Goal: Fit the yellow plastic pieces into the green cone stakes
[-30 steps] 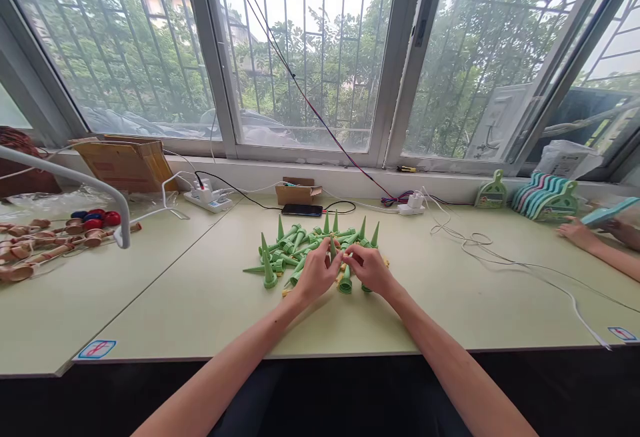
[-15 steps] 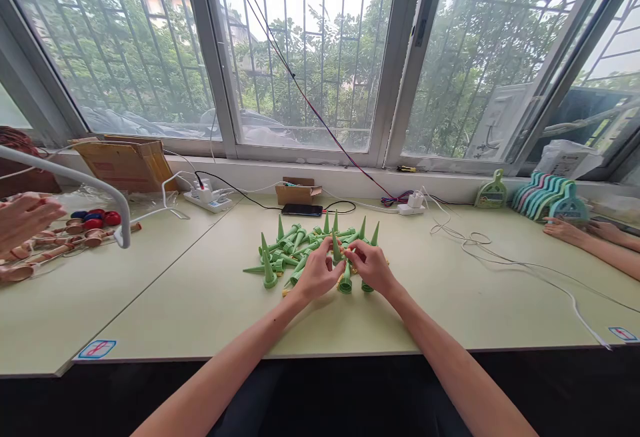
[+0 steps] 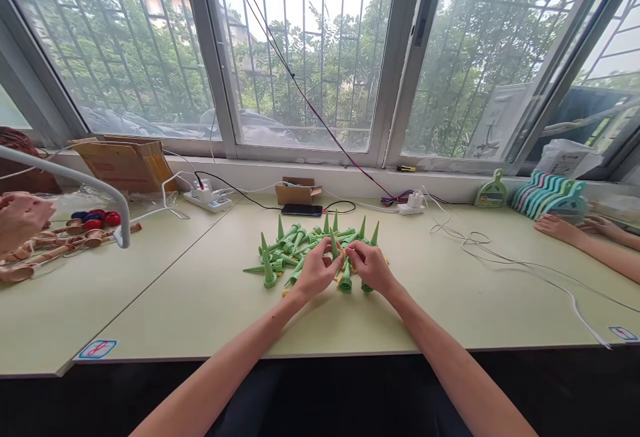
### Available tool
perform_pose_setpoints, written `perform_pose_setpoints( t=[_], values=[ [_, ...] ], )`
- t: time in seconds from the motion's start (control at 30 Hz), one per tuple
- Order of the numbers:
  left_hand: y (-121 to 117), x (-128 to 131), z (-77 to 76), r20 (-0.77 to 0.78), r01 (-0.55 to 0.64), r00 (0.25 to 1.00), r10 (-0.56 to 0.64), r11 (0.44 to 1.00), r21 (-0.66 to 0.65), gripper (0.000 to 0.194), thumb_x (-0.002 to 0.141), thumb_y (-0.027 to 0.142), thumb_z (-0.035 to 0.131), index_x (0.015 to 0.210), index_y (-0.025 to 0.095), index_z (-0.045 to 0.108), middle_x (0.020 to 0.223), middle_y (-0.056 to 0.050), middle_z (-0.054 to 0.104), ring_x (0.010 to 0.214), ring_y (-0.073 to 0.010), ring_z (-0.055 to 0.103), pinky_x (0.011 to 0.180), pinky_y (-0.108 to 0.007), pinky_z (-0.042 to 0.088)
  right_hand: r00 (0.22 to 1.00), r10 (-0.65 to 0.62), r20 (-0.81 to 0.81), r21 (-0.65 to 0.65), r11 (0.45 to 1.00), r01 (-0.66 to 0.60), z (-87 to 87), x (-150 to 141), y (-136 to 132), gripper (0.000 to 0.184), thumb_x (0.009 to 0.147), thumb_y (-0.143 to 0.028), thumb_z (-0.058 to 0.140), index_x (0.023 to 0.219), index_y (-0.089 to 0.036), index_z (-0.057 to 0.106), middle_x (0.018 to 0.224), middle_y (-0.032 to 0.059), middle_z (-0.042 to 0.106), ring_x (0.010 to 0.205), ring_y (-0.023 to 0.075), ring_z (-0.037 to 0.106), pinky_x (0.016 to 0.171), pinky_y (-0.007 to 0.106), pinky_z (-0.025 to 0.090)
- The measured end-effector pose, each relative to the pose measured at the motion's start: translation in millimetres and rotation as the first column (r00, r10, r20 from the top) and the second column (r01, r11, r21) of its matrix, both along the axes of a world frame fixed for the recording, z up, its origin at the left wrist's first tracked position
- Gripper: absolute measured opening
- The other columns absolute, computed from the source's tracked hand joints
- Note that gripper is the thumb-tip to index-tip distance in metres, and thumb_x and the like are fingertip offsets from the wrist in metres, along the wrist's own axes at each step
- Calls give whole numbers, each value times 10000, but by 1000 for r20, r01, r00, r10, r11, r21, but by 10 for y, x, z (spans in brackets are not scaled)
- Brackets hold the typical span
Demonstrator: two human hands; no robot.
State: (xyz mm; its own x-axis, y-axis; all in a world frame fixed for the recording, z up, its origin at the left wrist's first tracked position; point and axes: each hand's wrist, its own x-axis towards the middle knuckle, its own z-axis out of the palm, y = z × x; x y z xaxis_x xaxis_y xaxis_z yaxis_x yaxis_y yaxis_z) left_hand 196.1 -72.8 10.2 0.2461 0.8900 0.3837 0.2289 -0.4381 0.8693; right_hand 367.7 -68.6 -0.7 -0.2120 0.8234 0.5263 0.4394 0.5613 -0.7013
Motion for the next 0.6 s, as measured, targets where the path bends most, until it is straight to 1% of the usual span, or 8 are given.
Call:
perform_pose_setpoints(
  t=[0.13, 0.37, 0.6],
  values=[
    [1, -1, 9, 45, 16, 999, -14, 999, -44, 284, 822, 392, 644, 985, 188, 533, 966, -28, 631, 443, -13, 344, 424, -180, 275, 1000, 3, 2, 8, 1000, -3, 12, 1, -4, 334, 987, -434, 419, 807, -197, 570, 549, -38, 491, 481, 114, 418, 505, 239, 333],
    [-5, 0, 24, 87, 51, 995, -47, 997, -51, 293, 828, 396, 646, 994, 177, 544, 962, -34, 625, 455, -14, 370, 424, -177, 269, 999, -26, 22, 13, 1000, 25, 36, -9, -22, 357, 994, -450, 404, 778, -201, 539, 546, -40, 493, 488, 116, 436, 515, 242, 342],
    [-2, 3, 19, 86, 61, 995, -58, 998, -31, 278, 835, 392, 645, 976, 171, 554, 939, -20, 612, 446, -6, 324, 408, -172, 243, 999, -35, 30, 6, 999, 35, 24, -8, -8, 372, 990, -462, 401, 738, -206, 499, 552, -35, 496, 490, 116, 427, 519, 243, 342]
  ],
)
